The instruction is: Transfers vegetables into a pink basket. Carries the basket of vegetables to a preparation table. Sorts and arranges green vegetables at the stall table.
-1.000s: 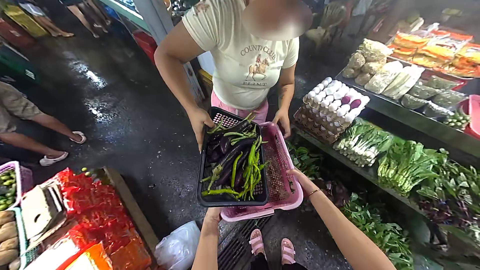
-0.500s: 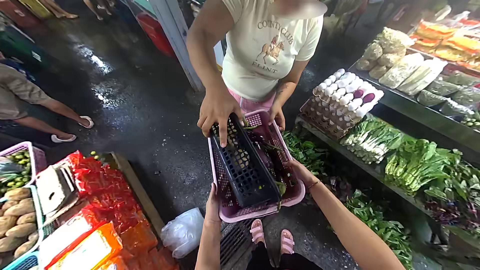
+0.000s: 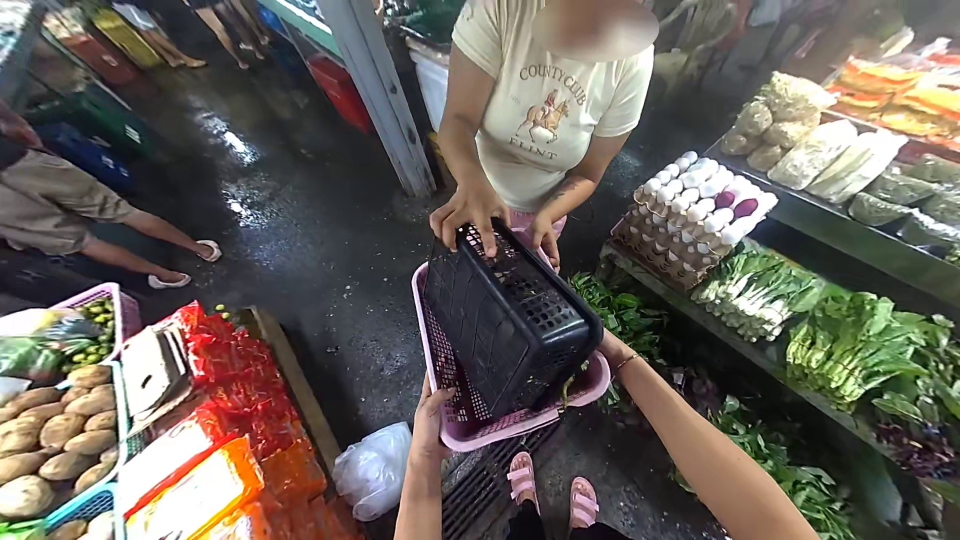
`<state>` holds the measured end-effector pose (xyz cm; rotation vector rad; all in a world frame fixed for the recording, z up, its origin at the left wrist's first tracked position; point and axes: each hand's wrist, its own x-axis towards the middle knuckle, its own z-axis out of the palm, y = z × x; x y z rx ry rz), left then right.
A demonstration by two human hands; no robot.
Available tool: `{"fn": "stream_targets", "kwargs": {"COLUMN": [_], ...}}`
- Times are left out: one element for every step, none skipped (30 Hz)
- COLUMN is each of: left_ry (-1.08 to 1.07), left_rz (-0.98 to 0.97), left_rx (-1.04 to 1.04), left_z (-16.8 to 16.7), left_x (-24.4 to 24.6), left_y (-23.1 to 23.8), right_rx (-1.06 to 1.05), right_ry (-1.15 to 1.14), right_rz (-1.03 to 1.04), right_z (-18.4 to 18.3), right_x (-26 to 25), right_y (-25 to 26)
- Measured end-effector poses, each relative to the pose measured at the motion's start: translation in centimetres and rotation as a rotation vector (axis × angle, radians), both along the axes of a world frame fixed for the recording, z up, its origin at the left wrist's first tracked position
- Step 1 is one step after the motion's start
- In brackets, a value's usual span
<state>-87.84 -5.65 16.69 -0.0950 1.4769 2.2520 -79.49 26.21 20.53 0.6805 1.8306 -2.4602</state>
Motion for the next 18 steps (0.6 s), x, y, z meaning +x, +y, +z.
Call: {"fn": "stream_targets", "kwargs": {"left_ry": [0.015, 0.027, 0.035, 0.036, 0.032, 0.027, 0.025, 0.019, 0.011, 0.006, 0.004, 0.006, 0.011, 0.016, 0.021, 0.025, 0.03, 0.035], "left_rz": [0.002, 0.009, 0.013, 0.018, 0.031, 0.043, 0.048, 0.047, 0.05, 0.049, 0.054, 0.063, 0.068, 0.072, 0.075, 0.079, 0.083, 0.089], "left_rx": [0.004, 0.006, 0.006, 0.01, 0.017, 0.028, 0.041, 0.053, 0.064, 0.066, 0.066, 0.066, 0.066, 0.065, 0.066, 0.069, 0.075, 0.079], "left_z": [0.4, 0.9, 1.4, 1.7, 1.7, 1.9, 2.2, 2.7, 3.2, 3.5, 3.5, 3.4, 3.5, 3.7, 3.9, 4.0, 4.0, 4.0], "left_x": [-0.1, -0.1, -0.1, 0.0, 0.1, 0.1, 0.1, 0.0, 0.1, 0.3, 0.4, 0.5, 0.6, 0.6, 0.7, 0.7, 0.7, 0.6], "left_y": [0.0, 0.0, 0.1, 0.1, 0.1, 0.0, 0.0, 0.0, 0.1, 0.1, 0.1, 0.0, -0.1, -0.2, -0.1, -0.1, -0.1, -0.1], "right_rx": [0.003, 0.005, 0.003, 0.004, 0.007, 0.002, -0.009, -0.019, -0.021, -0.014, -0.002, -0.001, -0.014, -0.02, -0.019, -0.018, -0.013, -0.005], "right_ry": [0.004, -0.012, -0.019, -0.01, 0.011, 0.021, 0.025, 0.022, 0.014, -0.002, -0.016, -0.024, -0.035, -0.044, -0.049, -0.052, -0.052, -0.052], "right_rz": [-0.027, -0.04, -0.032, -0.006, 0.019, 0.034, 0.032, 0.029, 0.023, 0.028, 0.024, 0.013, -0.003, -0.022, -0.029, -0.03, -0.021, -0.009], "right_z": [0.0, 0.3, 0.5, 0.6, 0.7, 0.6, 0.5, 0.6, 0.8, 1.2, 1.7, 2.1, 2.3, 2.4, 2.4, 2.3, 2.3, 2.4], "right_x": [0.0, -0.1, -0.2, -0.4, -0.6, -0.8, -1.0, -1.2, -1.3, -1.2, -1.2, -1.3, -1.4, -1.5, -1.6, -1.7, -1.8, -1.9], "right_y": [-0.1, -0.2, -0.1, 0.1, 0.2, 0.3, 0.4, 0.4, 0.5, 0.5, 0.3, 0.0, -0.2, -0.3, -0.3, -0.2, -0.1, -0.2]}}
